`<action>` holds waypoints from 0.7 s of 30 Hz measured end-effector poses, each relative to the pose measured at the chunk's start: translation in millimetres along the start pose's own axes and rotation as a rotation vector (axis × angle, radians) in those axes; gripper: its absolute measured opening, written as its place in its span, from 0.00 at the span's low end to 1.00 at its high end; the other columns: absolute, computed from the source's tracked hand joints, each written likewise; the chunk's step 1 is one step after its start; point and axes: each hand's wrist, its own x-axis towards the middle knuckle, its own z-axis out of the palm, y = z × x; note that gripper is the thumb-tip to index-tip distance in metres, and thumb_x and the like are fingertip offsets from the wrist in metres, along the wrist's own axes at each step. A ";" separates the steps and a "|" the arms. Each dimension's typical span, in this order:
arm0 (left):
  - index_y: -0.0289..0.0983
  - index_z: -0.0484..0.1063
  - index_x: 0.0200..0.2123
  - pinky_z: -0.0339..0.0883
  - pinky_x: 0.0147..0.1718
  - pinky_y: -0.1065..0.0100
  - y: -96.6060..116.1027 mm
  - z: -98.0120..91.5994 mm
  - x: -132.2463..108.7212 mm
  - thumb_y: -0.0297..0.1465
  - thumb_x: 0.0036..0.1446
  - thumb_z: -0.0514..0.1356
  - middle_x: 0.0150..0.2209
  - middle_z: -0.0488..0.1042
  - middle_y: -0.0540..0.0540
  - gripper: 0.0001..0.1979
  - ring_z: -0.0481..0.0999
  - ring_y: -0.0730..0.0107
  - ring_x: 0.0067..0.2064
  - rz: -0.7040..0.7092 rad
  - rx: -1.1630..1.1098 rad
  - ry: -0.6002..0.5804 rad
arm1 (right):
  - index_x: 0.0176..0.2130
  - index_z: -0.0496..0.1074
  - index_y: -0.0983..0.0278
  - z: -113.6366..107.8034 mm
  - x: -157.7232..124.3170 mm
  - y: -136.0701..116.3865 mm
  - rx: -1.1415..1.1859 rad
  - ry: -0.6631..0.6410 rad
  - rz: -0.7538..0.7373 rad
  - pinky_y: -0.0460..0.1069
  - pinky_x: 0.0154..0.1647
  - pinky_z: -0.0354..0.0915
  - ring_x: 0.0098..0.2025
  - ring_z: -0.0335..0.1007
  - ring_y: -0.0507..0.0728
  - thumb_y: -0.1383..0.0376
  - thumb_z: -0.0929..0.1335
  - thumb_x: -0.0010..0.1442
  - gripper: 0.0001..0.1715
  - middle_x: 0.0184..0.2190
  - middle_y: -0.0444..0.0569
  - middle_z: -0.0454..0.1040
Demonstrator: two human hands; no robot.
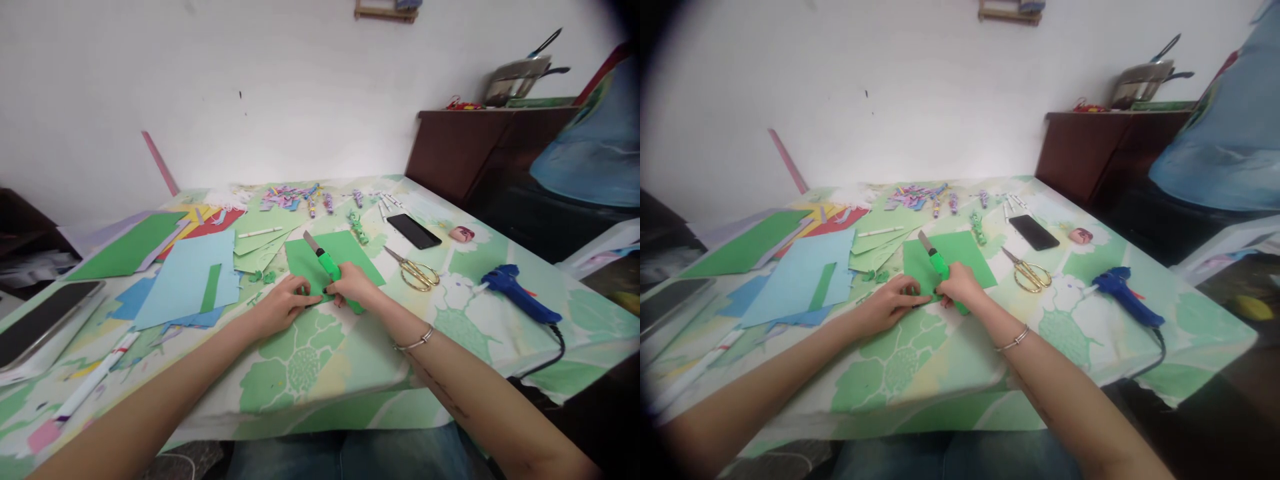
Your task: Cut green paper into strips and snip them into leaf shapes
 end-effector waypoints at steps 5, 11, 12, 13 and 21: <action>0.50 0.68 0.53 0.60 0.42 0.61 0.4 1.1 2.4 0.24 0.62 0.46 0.39 0.62 0.43 0.22 0.62 0.64 0.40 0.016 0.025 -0.031 | 0.42 0.69 0.70 1.5 1.6 0.1 0.019 0.029 0.005 0.47 0.30 0.69 0.31 0.70 0.50 0.63 0.65 0.62 0.12 0.35 0.48 0.72; 0.52 0.67 0.52 0.60 0.41 0.61 4.7 -3.1 5.7 0.22 0.60 0.44 0.38 0.59 0.45 0.25 0.60 0.63 0.39 0.012 0.033 -0.090 | 0.44 0.68 0.69 2.6 7.2 0.5 0.046 0.044 0.013 0.50 0.35 0.69 0.36 0.71 0.53 0.63 0.65 0.62 0.14 0.39 0.50 0.71; 0.52 0.67 0.52 0.60 0.40 0.61 5.2 -4.5 6.2 0.21 0.59 0.45 0.38 0.60 0.45 0.25 0.59 0.63 0.39 0.013 0.030 -0.101 | 0.45 0.68 0.69 2.6 8.2 0.7 0.048 0.041 0.017 0.51 0.36 0.69 0.37 0.70 0.53 0.62 0.65 0.62 0.14 0.40 0.51 0.71; 0.51 0.67 0.52 0.60 0.40 0.62 5.5 -5.7 6.6 0.21 0.58 0.45 0.38 0.60 0.45 0.26 0.59 0.64 0.39 0.015 0.026 -0.111 | 0.45 0.68 0.69 2.6 9.0 0.8 0.050 0.037 0.021 0.51 0.37 0.69 0.37 0.70 0.54 0.62 0.65 0.62 0.14 0.41 0.51 0.71; 0.50 0.68 0.52 0.60 0.43 0.59 8.7 -5.0 6.2 0.21 0.56 0.47 0.40 0.61 0.44 0.25 0.61 0.63 0.41 -0.017 0.007 -0.088 | 0.47 0.67 0.68 1.2 6.5 -1.5 0.071 0.007 0.042 0.53 0.39 0.69 0.40 0.70 0.55 0.62 0.65 0.62 0.16 0.43 0.52 0.70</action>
